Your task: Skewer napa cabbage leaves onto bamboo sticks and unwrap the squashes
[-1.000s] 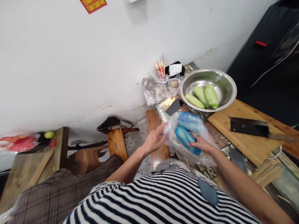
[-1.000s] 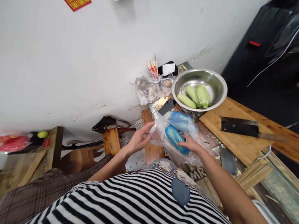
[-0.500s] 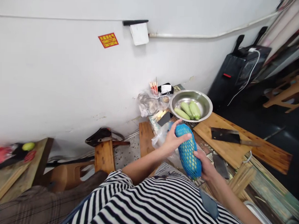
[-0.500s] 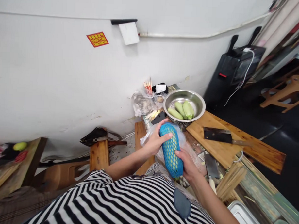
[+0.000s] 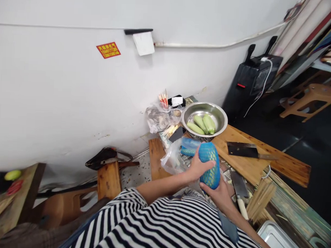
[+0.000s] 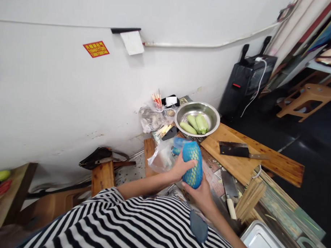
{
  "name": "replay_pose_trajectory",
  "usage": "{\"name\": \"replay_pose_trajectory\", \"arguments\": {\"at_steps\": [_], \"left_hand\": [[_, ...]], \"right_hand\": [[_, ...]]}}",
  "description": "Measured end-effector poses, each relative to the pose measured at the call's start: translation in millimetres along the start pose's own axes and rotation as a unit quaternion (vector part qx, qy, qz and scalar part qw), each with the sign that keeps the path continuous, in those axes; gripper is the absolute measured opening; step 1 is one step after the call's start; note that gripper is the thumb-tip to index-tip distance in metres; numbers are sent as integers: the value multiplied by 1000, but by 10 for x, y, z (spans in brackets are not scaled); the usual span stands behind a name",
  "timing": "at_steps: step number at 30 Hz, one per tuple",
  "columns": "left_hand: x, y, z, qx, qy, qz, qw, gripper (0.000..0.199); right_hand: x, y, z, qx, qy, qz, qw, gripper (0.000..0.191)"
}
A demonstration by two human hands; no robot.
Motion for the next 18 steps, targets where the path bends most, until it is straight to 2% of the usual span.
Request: {"name": "replay_pose_trajectory", "arguments": {"at_steps": [2, 3, 4, 6, 8, 10, 13, 16, 18], "left_hand": [[10, 130, -76, 99, 26, 14, 995, 95], [27, 215, -119, 125, 52, 37, 990, 100], [48, 307, -161, 129, 81, 67, 986, 104], [96, 475, -233, 81, 132, 125, 980, 109], [141, 591, -283, 8, 158, 162, 974, 110], [163, 657, -321, -53, 173, 182, 966, 106], [140, 712, -351, -122, 182, 209, 953, 103], [92, 753, -336, -173, 190, 222, 941, 98], [76, 791, -269, -205, 176, 218, 938, 86]], "right_hand": [[-86, -63, 240, -16, 9, -13, 1000, 65], [-109, -87, 372, -23, 25, -23, 999, 56], [-113, -104, 531, -37, 16, -33, 999, 51], [-68, -85, 855, -66, -65, -17, 996, 57], [17, -10, 1043, -112, -139, 44, 983, 59], [100, 59, 1084, -147, -180, 106, 967, 49], [145, 123, 1045, -161, -218, 155, 950, 35], [65, 203, 1005, -160, -232, 169, 945, 35], [-28, 258, 944, -143, -205, 158, 955, 33]]}}
Point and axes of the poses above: each hand's wrist, its own x-axis towards the middle knuckle, its own z-axis out of the back of the hand, y = z × x, the point moved 5 cm from there along x, towards the middle knuckle, and after that the axes turned 5 degrees about y, right-handed, at the moved point
